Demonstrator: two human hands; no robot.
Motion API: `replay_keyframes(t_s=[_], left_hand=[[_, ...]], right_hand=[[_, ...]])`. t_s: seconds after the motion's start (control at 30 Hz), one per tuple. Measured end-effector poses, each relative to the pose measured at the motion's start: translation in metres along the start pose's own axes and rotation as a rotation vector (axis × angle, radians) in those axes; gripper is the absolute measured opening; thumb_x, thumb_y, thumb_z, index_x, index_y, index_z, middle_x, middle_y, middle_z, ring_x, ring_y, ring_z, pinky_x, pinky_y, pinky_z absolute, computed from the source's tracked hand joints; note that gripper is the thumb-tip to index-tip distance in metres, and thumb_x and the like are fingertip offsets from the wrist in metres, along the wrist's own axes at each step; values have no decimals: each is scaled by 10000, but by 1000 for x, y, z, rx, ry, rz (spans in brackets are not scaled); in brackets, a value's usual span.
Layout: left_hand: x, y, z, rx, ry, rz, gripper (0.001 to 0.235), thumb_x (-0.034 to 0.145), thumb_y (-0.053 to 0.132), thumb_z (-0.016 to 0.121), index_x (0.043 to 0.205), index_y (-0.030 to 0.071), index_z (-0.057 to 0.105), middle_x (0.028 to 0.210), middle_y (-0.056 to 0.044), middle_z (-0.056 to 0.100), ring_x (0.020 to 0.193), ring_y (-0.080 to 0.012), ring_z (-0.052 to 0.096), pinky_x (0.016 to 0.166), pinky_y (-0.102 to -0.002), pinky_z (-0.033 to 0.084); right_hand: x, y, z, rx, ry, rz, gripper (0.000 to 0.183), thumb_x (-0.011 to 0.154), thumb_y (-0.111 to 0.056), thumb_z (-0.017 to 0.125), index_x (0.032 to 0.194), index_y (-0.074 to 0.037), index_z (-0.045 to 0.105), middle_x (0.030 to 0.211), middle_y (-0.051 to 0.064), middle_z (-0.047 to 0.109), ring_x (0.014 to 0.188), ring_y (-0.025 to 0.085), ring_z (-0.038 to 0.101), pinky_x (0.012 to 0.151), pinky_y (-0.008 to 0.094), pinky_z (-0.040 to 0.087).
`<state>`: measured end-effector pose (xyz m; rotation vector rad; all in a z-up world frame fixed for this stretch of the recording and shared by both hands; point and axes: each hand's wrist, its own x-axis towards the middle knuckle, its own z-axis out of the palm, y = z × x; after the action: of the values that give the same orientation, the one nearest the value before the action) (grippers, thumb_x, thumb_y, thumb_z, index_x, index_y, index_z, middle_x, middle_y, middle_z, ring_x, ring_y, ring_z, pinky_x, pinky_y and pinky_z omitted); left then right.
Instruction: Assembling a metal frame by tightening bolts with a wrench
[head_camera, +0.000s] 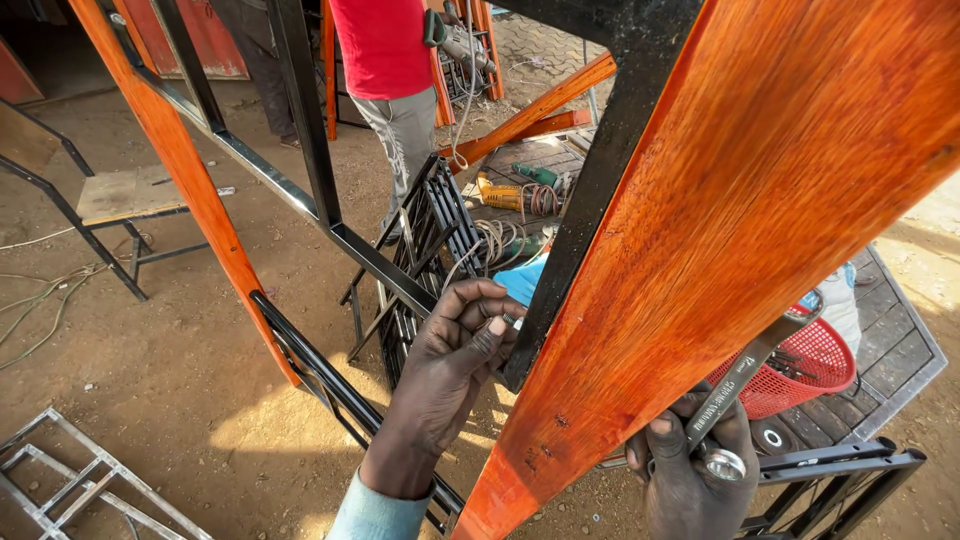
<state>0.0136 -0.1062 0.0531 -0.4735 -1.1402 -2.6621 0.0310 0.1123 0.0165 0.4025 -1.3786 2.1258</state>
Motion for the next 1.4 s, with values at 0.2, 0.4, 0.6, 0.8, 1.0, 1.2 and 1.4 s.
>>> replay_keyframes(t_s=[0.2,0.4,0.6,0.8,1.0,1.2,1.4], left_hand=[[-4,13,14,50,90,-79,344,926,1,681,1261,34,609,1099,-142,679,1053,-217,635,928,-348,537],[6,-1,9,34,126,-73,260,893,-20,730,1140,30,667,1024,-93,697,937,-119,652,822,-202,513],[1,7,10,83,49,-19,232,899,-31,722,1071,101,637,1104,-98,680,1019,-117,622,842,-205,504],[-5,5,14,89,66,42,184,903,6,740,1032,96,644,1056,-60,697,1009,-122,651,905,-232,524],[-13,-1,11,207,-58,200,314,995,99,651,1288,96,538,1221,-125,680,1119,-115,597,936,-243,483],[-17,3,10,96,-126,215,285,987,69,658,1162,178,461,1285,-155,621,1226,-179,579,1012,-309,452],[-18,7,8,157,-167,196,104,994,212,642,971,183,545,1341,-146,589,1346,-247,509,1116,-413,385]], right_hand=[[2,-1,-5,-38,-17,39,184,900,-120,705,975,-59,549,657,87,551,400,193,532,321,276,398],[0,-7,5,-8,2,-21,223,877,-119,731,975,-53,542,764,81,580,422,187,524,375,278,418],[-3,-3,2,-6,27,-2,202,891,-105,721,1009,-44,569,724,82,560,425,178,496,361,277,421],[-6,-22,13,-169,45,10,174,903,-147,703,1013,-94,580,619,71,544,405,167,540,314,242,313],[-13,-82,4,89,-373,-70,167,1031,-204,552,919,-82,573,609,14,445,345,86,395,315,259,317],[-39,-116,62,5,-508,30,329,986,-197,573,723,-6,624,645,88,564,457,179,568,344,249,397],[-32,-112,97,-333,-413,513,553,964,-369,613,590,39,602,370,165,455,319,237,452,395,347,320]])
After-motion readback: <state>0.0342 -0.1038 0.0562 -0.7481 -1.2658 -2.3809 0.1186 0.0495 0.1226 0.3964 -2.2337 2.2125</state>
